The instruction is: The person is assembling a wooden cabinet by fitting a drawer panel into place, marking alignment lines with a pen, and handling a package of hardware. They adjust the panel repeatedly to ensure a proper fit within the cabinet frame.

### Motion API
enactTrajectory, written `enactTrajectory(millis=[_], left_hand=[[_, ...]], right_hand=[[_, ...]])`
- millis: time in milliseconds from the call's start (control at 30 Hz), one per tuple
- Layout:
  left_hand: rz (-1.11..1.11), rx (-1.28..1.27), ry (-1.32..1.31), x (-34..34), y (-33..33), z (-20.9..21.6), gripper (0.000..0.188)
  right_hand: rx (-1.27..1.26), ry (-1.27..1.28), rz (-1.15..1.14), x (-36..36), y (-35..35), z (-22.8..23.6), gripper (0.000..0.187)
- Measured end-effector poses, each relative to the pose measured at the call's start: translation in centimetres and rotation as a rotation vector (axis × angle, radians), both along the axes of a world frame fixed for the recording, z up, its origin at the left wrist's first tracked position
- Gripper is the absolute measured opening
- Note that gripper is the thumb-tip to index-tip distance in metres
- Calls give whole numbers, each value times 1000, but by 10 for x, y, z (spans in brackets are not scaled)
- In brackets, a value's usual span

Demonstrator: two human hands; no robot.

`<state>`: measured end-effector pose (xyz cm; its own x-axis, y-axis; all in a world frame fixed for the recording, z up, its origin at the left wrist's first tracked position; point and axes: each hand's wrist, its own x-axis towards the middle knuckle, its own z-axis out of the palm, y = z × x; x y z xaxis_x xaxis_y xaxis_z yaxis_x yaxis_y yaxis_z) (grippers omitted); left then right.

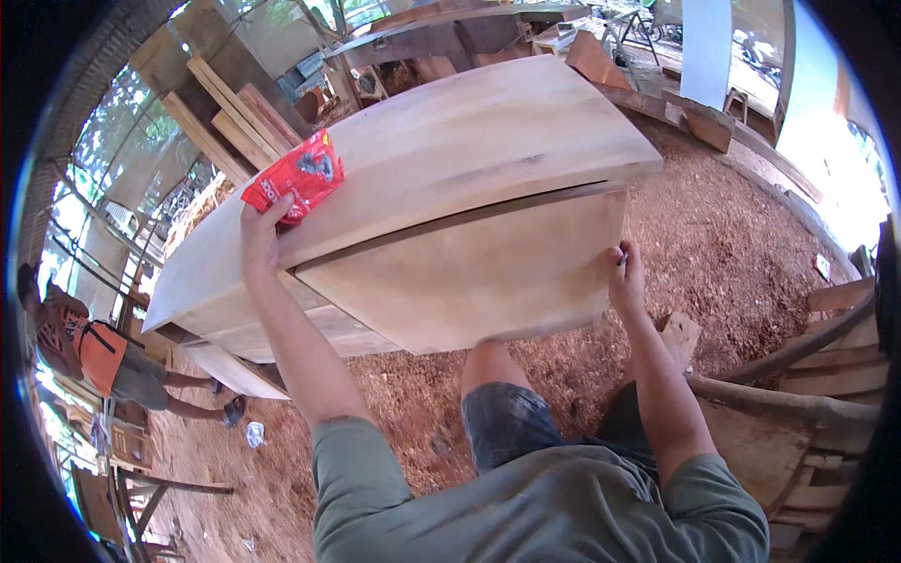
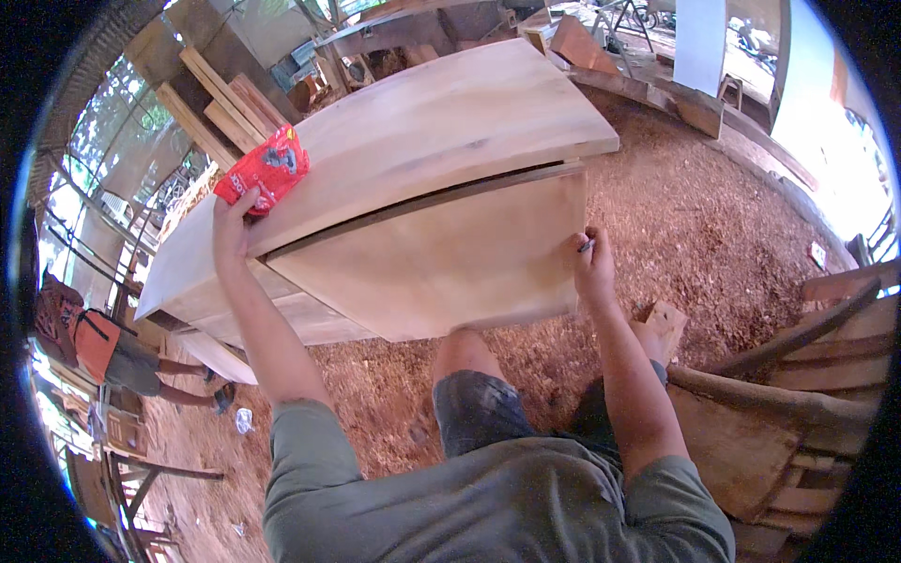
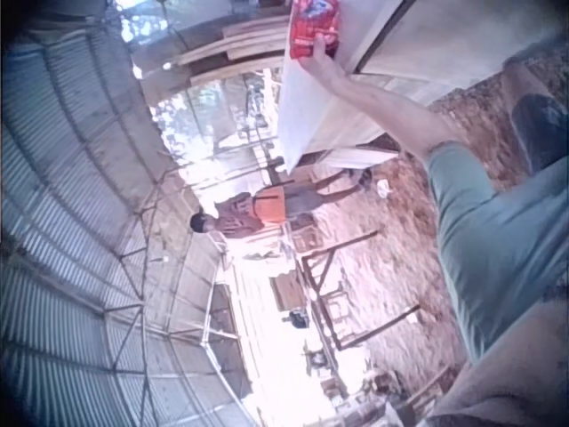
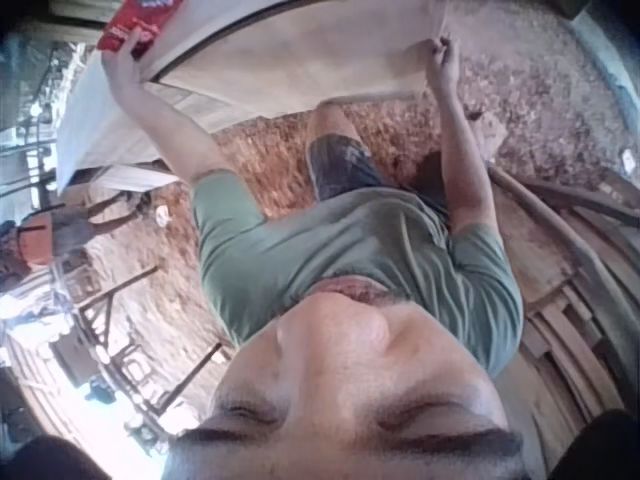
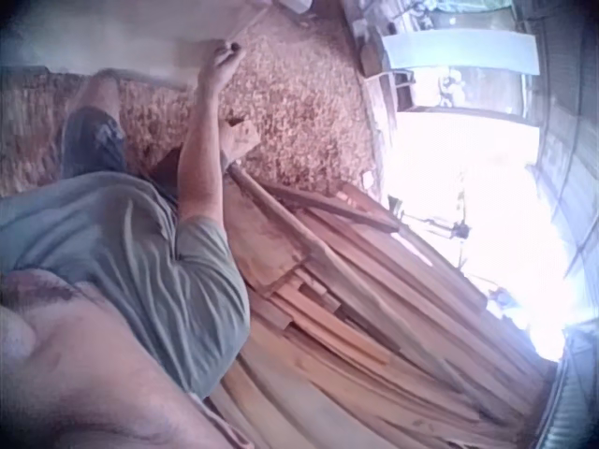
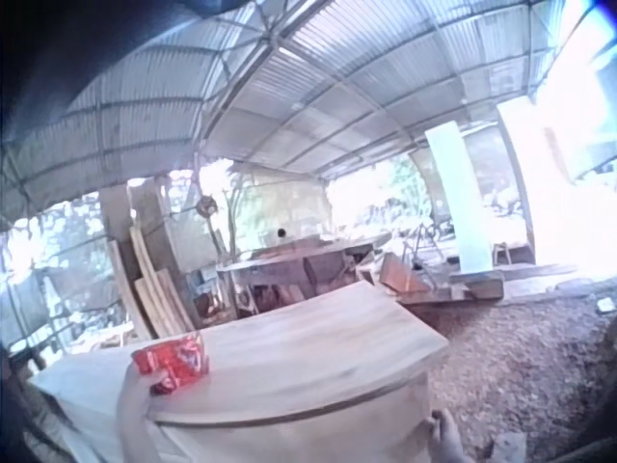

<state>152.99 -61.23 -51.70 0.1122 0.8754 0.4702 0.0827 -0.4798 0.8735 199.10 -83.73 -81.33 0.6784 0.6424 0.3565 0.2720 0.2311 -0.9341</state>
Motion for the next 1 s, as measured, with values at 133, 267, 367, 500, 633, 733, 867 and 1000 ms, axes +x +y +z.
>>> enactTrajectory(millis=[133,267,367,500,633,733,867,1000], left_hand=[[42,1,35,2,5,-2,36],[-5,-63,59,-5,9,-4,36],[-46,-19,47,-7,12,-7,36],[-117,46,-32,1,6,-8,31],[-130,7,-4,-3,8,-10,27],[-68,-73,-3,-8,13,-8,25],[-29,-50,36,-9,13,-10,26],[-45,-56,102,1,4,-3,26]], right_hand=[[-64,-62,14,9,-3,-1,20],[-105,-168,-16,6,-7,7,18],[-176,-182,8,15,-9,5,17],[-113,-186,-59,19,-7,-3,30],[-141,-177,-82,23,-8,-11,25],[-140,-150,-102,16,-13,-1,20],[-1,-100,-159,-13,-29,43,20],[266,-305,-202,-28,-41,104,30]])
